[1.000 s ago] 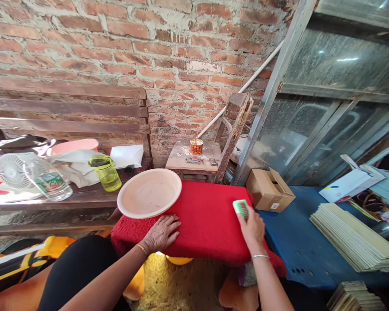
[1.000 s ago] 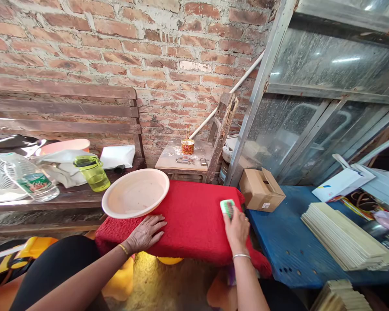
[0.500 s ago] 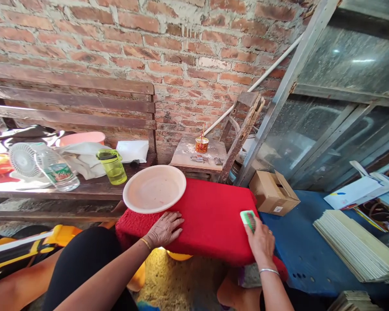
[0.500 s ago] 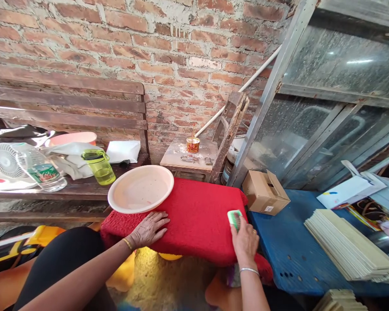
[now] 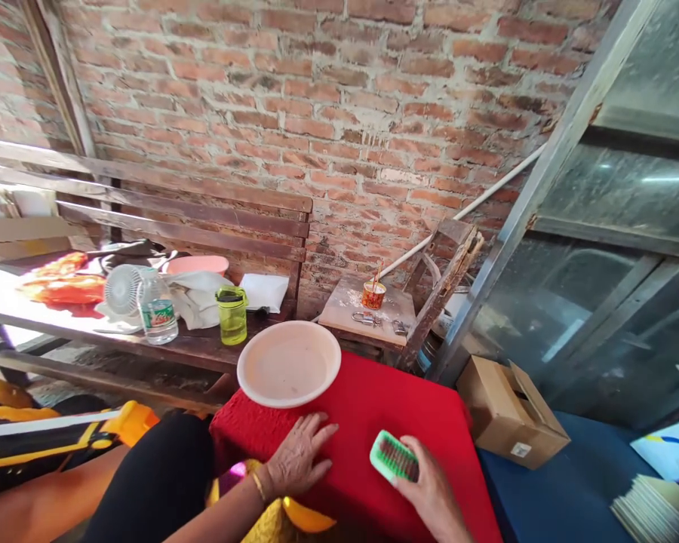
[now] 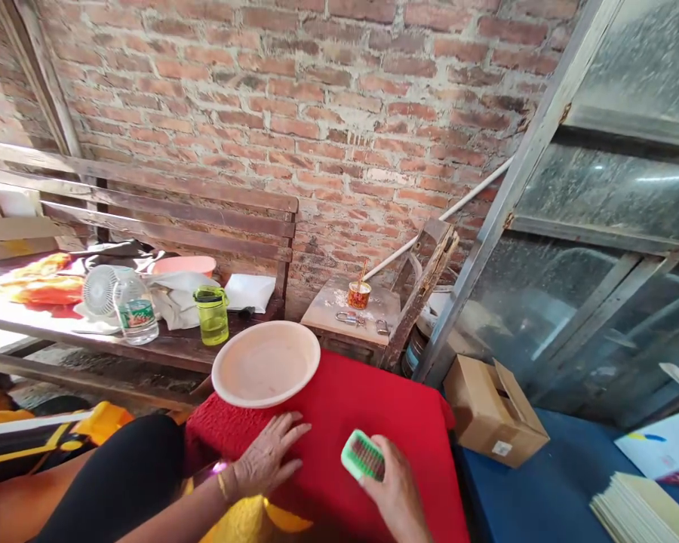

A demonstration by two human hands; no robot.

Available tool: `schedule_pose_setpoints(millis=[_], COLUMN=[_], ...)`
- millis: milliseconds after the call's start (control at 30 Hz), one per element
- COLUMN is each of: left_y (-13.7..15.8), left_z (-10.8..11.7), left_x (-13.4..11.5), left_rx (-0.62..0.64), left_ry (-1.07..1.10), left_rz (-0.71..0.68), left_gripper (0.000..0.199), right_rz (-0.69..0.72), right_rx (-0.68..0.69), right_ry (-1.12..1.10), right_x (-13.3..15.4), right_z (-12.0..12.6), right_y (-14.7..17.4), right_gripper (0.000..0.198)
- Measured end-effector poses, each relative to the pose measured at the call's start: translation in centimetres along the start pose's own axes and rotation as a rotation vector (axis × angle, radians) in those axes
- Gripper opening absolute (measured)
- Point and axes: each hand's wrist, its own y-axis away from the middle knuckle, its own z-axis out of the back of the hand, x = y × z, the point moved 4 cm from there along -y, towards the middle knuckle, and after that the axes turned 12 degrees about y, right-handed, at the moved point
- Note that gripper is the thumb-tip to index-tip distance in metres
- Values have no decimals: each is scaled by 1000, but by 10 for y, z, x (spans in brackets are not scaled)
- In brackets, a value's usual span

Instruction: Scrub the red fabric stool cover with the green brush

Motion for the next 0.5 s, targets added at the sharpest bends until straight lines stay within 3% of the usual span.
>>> schedule_pose_setpoints(millis=[100,167,300,433,500], left_y=[-11,-22,-43,-53,-62], left_z=[-15,-28,-56,-83,-86], left_x=[-34,-58,-81,-77,-68], left_rx=[45,120,232,374,391], left_ry=[63,90,32,-85,-104], left_rz=[-134,-243,-249,-217,-163], left_gripper=[99,111,97,72,74], right_rz=[68,91,116,119,111], right_rx=[144,165,148,166,148], right_ry=[30,55,77,70,77], right_x=[31,45,47,13,-9], right_z=[1,7,12,8,11], right_y=[2,6,10,7,5], right_gripper=[38,31,33,50,64])
